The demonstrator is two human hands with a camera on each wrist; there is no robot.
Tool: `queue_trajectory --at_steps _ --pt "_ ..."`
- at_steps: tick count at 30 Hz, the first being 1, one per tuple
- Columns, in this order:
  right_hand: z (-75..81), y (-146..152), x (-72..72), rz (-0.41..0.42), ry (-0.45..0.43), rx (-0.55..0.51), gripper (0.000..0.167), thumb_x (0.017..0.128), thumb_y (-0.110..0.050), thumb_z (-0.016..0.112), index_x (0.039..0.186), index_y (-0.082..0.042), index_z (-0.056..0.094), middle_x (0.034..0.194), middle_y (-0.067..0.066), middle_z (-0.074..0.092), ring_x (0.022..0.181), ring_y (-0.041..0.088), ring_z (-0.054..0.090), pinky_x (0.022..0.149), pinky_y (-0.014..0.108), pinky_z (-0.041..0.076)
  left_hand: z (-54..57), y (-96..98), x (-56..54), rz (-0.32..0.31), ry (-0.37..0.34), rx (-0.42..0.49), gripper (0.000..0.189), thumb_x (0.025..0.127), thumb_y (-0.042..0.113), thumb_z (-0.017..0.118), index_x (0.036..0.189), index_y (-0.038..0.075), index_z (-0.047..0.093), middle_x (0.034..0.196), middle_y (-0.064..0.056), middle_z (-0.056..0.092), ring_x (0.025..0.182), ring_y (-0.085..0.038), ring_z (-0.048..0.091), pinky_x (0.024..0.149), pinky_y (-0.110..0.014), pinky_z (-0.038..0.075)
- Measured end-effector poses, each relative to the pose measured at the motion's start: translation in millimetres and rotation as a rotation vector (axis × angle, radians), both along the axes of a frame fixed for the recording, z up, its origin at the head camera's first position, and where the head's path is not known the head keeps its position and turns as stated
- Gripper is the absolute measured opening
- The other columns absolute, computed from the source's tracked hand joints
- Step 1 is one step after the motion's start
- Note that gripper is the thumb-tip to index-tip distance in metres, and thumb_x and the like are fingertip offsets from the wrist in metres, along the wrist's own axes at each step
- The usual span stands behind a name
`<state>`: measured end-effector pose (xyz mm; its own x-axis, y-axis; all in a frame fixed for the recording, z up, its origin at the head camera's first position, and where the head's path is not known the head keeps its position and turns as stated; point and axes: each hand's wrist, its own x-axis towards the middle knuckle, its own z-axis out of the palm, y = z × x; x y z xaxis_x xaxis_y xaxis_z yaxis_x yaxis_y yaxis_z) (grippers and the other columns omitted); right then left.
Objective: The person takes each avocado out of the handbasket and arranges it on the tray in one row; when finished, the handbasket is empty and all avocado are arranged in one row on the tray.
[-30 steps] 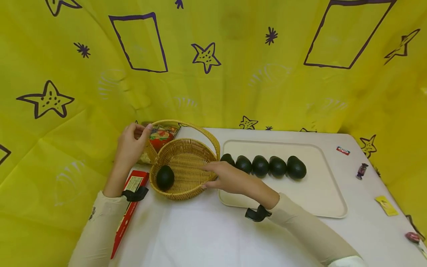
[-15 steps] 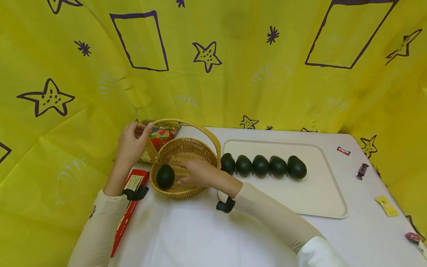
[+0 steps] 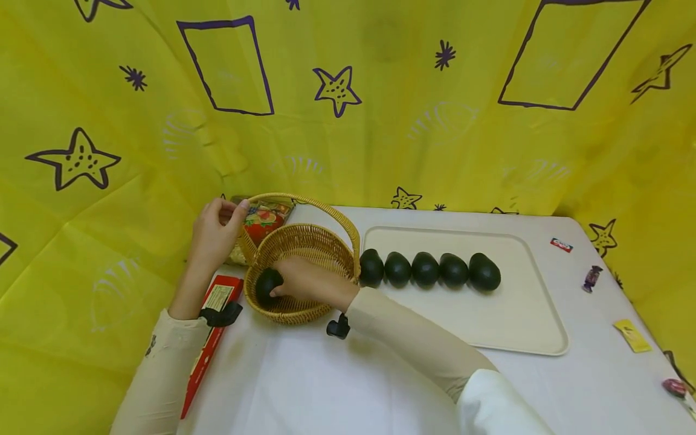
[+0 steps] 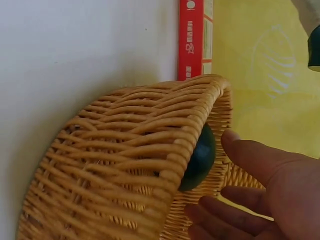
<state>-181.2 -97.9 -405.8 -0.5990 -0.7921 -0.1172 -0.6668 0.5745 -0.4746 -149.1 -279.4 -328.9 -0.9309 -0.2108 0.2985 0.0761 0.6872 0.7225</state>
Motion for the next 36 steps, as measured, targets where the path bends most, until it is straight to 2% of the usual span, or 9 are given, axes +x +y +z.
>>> queue_trajectory --at_steps 2,6,8,12,14,25,32,36 --pt "-1.1 -5.5 0.5 -0.008 0.002 0.039 0.044 0.097 -0.036 0.079 0.129 -0.009 0.069 0.118 0.002 0.073 0.106 0.013 0.067 0.090 0.025 0.054 -0.2 -0.8 0.7 0.002 0.001 0.000 0.065 0.106 0.060 0.052 0.123 -0.002 0.060 0.121 -0.022 0.059 0.109 -0.037 0.058 0.093 -0.047 0.045" --pt "-3.1 -13.3 4.8 0.002 0.027 0.141 0.057 0.097 -0.040 0.078 0.142 -0.008 0.063 0.132 0.006 0.071 0.119 0.016 0.067 0.098 0.027 0.055 0.4 -1.4 1.3 -0.003 0.001 0.001 0.066 0.106 0.060 0.051 0.124 -0.002 0.060 0.122 -0.023 0.058 0.110 -0.037 0.058 0.093 -0.049 0.045" --pt "-4.1 -15.0 6.1 0.006 0.032 0.166 0.057 0.097 -0.040 0.078 0.142 -0.008 0.062 0.132 0.006 0.071 0.118 0.016 0.068 0.096 0.027 0.055 1.0 -1.0 0.6 -0.008 0.003 0.001 0.066 0.106 0.060 0.051 0.124 -0.003 0.060 0.122 -0.023 0.058 0.110 -0.038 0.058 0.093 -0.049 0.045" --pt "-5.4 -19.4 6.2 -0.010 0.028 0.158 0.045 0.096 -0.039 0.080 0.127 -0.010 0.066 0.117 0.004 0.073 0.103 0.013 0.069 0.086 0.025 0.056 1.6 -1.0 -0.2 -0.008 0.006 0.001 0.066 0.107 0.060 0.051 0.123 -0.003 0.060 0.122 -0.023 0.058 0.110 -0.038 0.058 0.093 -0.048 0.045" --pt "-6.8 -22.1 5.6 -0.023 0.027 0.157 0.044 0.095 -0.039 0.081 0.124 -0.010 0.066 0.114 0.004 0.073 0.100 0.013 0.069 0.084 0.024 0.056 1.6 -1.1 -0.1 -0.007 0.005 0.000 0.066 0.107 0.060 0.051 0.123 -0.003 0.060 0.122 -0.023 0.058 0.110 -0.038 0.058 0.094 -0.048 0.045" --pt "-14.3 -32.2 2.7 -0.099 -0.024 0.177 0.046 0.095 -0.043 0.080 0.123 -0.008 0.068 0.113 0.005 0.073 0.094 0.012 0.069 0.076 0.025 0.057 1.2 0.7 0.3 -0.005 0.000 0.002 0.065 0.106 0.060 0.051 0.122 -0.002 0.060 0.119 -0.021 0.058 0.107 -0.035 0.057 0.092 -0.046 0.044" --pt "-11.5 -29.9 0.2 -0.067 -0.053 0.174 0.047 0.097 -0.039 0.079 0.127 -0.005 0.066 0.119 0.007 0.071 0.103 0.015 0.069 0.085 0.025 0.057 0.2 -0.6 0.0 -0.004 -0.005 0.002 0.065 0.106 0.061 0.051 0.122 -0.001 0.060 0.120 -0.020 0.058 0.107 -0.035 0.056 0.091 -0.045 0.044" --pt "-9.0 -28.4 -0.8 -0.047 -0.058 0.177 0.044 0.096 -0.037 0.080 0.124 -0.004 0.067 0.117 0.008 0.072 0.099 0.015 0.069 0.082 0.024 0.056 -0.2 -1.3 -0.1 -0.003 0.000 -0.001 0.065 0.106 0.061 0.052 0.122 -0.002 0.061 0.119 -0.021 0.058 0.107 -0.035 0.057 0.091 -0.046 0.044"
